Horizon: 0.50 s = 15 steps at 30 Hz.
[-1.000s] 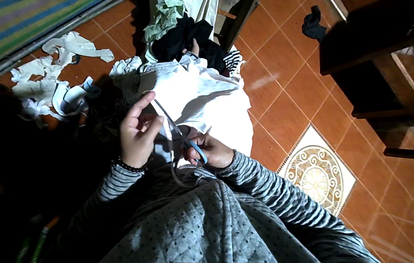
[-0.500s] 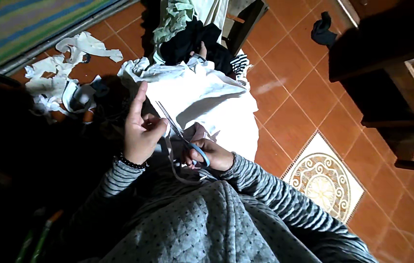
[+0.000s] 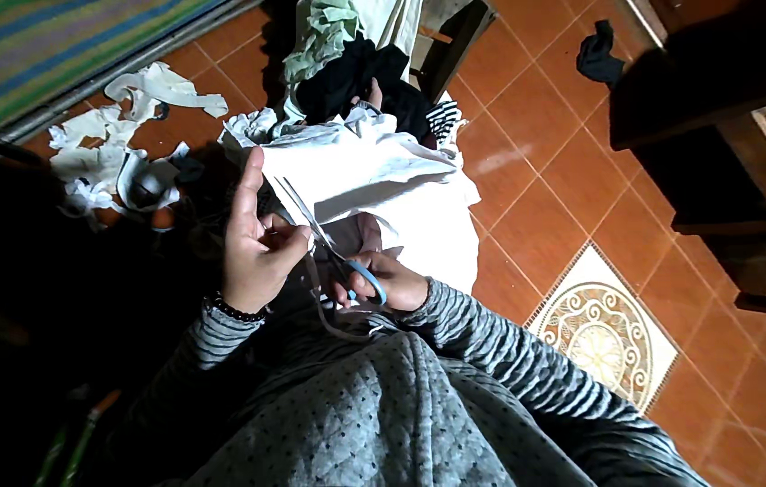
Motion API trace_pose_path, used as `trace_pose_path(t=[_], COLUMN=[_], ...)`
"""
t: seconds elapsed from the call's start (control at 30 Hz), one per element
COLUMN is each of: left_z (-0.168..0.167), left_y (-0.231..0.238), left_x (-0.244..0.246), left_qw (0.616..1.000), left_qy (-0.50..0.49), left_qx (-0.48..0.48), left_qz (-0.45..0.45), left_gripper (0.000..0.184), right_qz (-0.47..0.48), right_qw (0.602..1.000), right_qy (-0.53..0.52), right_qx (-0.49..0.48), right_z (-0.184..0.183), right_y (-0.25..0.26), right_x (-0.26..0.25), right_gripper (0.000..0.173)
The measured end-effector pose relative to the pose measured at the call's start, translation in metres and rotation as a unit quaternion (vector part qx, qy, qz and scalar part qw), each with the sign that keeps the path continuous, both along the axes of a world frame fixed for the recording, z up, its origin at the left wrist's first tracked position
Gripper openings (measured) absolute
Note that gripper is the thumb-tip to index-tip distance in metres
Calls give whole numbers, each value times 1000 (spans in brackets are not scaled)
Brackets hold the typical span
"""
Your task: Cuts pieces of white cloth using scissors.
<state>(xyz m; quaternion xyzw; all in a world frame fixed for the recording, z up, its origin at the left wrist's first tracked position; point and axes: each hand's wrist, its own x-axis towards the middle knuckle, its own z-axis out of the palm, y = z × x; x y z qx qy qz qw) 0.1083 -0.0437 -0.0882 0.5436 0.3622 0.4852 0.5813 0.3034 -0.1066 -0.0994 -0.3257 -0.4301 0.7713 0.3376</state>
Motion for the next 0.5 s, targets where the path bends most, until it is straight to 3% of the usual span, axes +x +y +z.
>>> trace_pose_path(t=[0.13,0.37,0.5], left_z=[3,3,2], left_y=[-2,-2,-3], left_x=[1,1,1], left_qw=[1000,1000,1000], left_qy=[11,7,5], left_qx=[-6,-6,0], left_qz=[-2,9,-5], left_gripper=[99,97,100], right_qz=[1,-38,-29], right_qw=[1000,999,999], right_qy=[8,31,13], right_qx=[18,11,10], right_z=[-2,-8,-3], right_y=[2,-4,0], right_x=[-1,-3,-2], right_gripper=[45,34,39])
